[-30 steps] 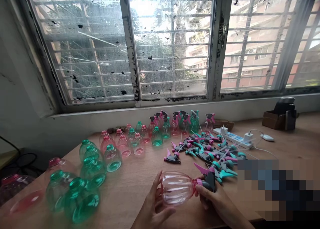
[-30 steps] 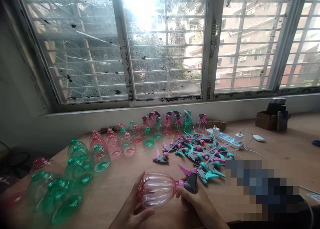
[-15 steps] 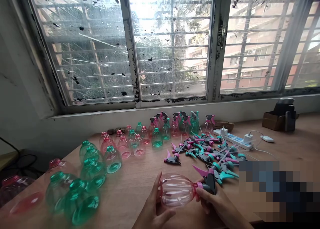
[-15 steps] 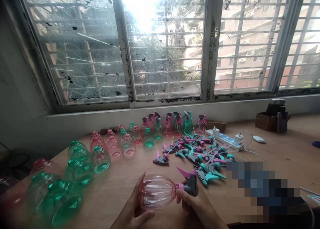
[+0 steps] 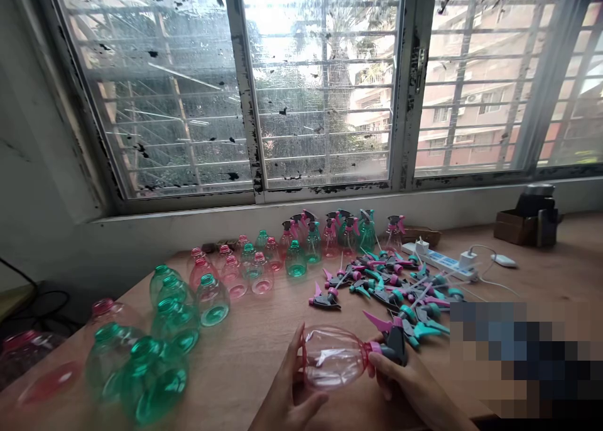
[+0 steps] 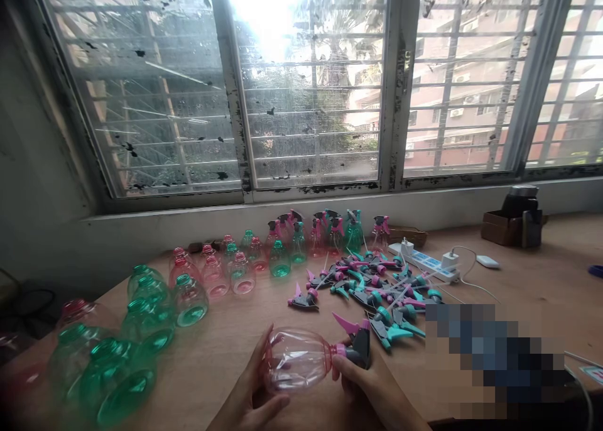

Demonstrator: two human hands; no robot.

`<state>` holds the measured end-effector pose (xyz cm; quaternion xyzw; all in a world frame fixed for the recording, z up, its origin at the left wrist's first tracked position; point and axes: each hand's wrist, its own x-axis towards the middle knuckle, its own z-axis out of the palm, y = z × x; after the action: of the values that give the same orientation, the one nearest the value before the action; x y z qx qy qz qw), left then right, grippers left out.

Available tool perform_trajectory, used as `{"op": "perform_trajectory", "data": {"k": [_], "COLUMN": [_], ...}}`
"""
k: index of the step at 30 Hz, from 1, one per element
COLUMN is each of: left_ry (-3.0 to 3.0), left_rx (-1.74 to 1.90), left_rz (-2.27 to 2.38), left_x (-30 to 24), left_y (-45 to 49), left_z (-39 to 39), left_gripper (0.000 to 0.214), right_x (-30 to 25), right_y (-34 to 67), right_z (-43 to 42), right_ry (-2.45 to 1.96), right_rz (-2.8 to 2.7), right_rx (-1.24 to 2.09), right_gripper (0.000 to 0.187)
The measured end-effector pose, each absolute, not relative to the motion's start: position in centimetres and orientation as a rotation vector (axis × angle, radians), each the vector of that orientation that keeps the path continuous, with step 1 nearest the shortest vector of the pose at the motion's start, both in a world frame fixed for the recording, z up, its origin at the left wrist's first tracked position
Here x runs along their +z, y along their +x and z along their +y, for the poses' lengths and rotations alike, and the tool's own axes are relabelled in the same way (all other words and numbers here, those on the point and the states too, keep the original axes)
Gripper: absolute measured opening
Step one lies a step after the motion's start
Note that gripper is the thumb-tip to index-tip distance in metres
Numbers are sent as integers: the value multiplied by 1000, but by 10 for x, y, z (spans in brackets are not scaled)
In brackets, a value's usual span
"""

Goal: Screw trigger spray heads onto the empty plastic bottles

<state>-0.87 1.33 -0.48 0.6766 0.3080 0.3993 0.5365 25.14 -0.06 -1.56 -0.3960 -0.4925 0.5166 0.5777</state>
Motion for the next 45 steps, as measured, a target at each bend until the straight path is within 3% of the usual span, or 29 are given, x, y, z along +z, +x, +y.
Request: {"op": "perform_trajectory", "data": {"k": [5,15,20,28,34,39,45], "left_ry": [1530,1596,1527,1537,1544,1478,1536], "left_rx": [950,1022,1007,967,977,971,950], "left_rz": [759,764,739,717,688,703,752], "left_x": [-3,-12,-17,-9,-12,-5,-9], "left_y": [-9,-9,-8,-9,-8,-9,-10], "left_z": [12,15,17,19,18,11,12], "left_gripper": [118,104,120,103,115,98,112], "right_x": [-13,-6,-7,-8,-12,-13,-12], "right_y": [251,249,249,250,251,251,251], "right_z": [-1,-5,-5,-5,-4,-5,-4], "right_ry": [-923,-917,-903,-898,-900,-879,-874], "right_rz": [-1178,-1159,-1150,-1144,-1128,-1154,-1159], "right_rx": [1215,1229,1240,1235,1241,1250,1240], "right_gripper": [44,46,45,43,43,43,40]}}
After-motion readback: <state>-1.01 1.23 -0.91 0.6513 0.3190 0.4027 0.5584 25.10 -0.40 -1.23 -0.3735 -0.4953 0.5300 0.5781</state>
